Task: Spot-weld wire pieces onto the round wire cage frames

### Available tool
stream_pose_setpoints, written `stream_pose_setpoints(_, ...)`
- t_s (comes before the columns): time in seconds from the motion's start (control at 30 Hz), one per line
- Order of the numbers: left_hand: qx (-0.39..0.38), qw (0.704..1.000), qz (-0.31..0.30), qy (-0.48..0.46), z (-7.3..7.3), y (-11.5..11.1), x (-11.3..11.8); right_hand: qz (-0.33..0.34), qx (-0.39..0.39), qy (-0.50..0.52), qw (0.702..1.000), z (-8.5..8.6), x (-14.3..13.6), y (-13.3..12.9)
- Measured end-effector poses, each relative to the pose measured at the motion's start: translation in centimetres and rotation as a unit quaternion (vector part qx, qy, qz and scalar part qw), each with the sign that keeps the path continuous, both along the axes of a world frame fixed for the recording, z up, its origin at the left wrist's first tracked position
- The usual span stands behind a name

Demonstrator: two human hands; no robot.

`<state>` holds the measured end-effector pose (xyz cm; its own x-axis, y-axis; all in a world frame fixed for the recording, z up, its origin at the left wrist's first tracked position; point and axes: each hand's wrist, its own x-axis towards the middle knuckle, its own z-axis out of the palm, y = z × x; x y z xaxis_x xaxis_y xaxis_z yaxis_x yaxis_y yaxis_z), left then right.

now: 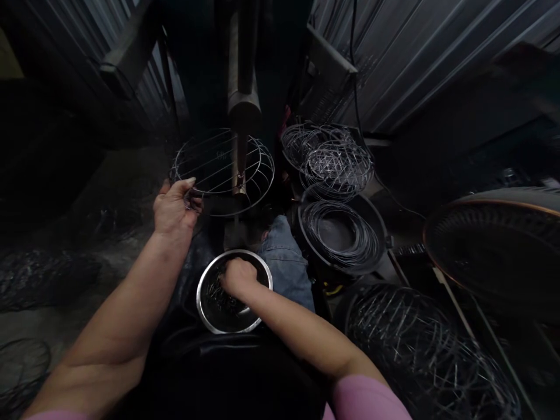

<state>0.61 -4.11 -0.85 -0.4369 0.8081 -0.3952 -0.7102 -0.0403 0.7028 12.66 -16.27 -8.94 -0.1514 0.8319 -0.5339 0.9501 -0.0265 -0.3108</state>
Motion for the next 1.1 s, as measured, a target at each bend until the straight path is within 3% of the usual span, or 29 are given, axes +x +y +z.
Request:
stream_pose_setpoints(0.1,0.003,1.000,-0.004,0.002,-0.2,0.0,0.2,-0.001,-0.030,0.006,1.000,-0.9,-2.1,-0.5)
stream_pose_setpoints(0.2,0.001,1.000,-0.004,0.003,-0.2,-0.3,-0.2,0.003,-0.031,0.046,0.998,-1.3,-2.1,-0.9)
stream_pose_setpoints(0.33,0.004,1.000,-0.002,0.002,-0.2,-0.8,-0.9,-0.012,0.006,0.123,0.992,-0.7,0.4,-0.6)
stream_pose_setpoints(0.47,0.007,1.000,0.003,0.011,0.0,-1.0,-1.4,-0.014,0.045,0.258,0.965,0.6,3.1,-0.5)
stream_pose_setpoints(0.6,0.007,1.000,0.000,0.013,0.4,-1.0,-1.3,-0.011,0.076,0.295,0.952,2.4,4.7,-0.2)
stream_pose_setpoints(0.7,0.010,1.000,-0.007,0.016,0.6,-0.8,-1.0,-0.073,0.067,0.359,0.928,3.3,5.3,0.5)
stream_pose_setpoints(0.83,0.010,1.000,-0.005,0.025,0.6,-0.6,-0.5,-0.199,0.008,0.472,0.859,3.6,6.0,1.6)
stream_pose_setpoints(0.93,0.006,1.000,-0.003,0.029,0.6,-0.4,-0.3,-0.233,-0.012,0.499,0.835,3.9,6.6,2.0)
stream_pose_setpoints(1.03,0.009,0.999,-0.004,0.035,0.6,-0.2,-0.1,-0.195,0.015,0.467,0.863,4.5,7.2,1.9)
stream_pose_setpoints(1.1,0.012,0.999,-0.008,0.034,0.7,-0.2,0.1,-0.095,0.058,0.396,0.911,5.0,7.3,1.5)
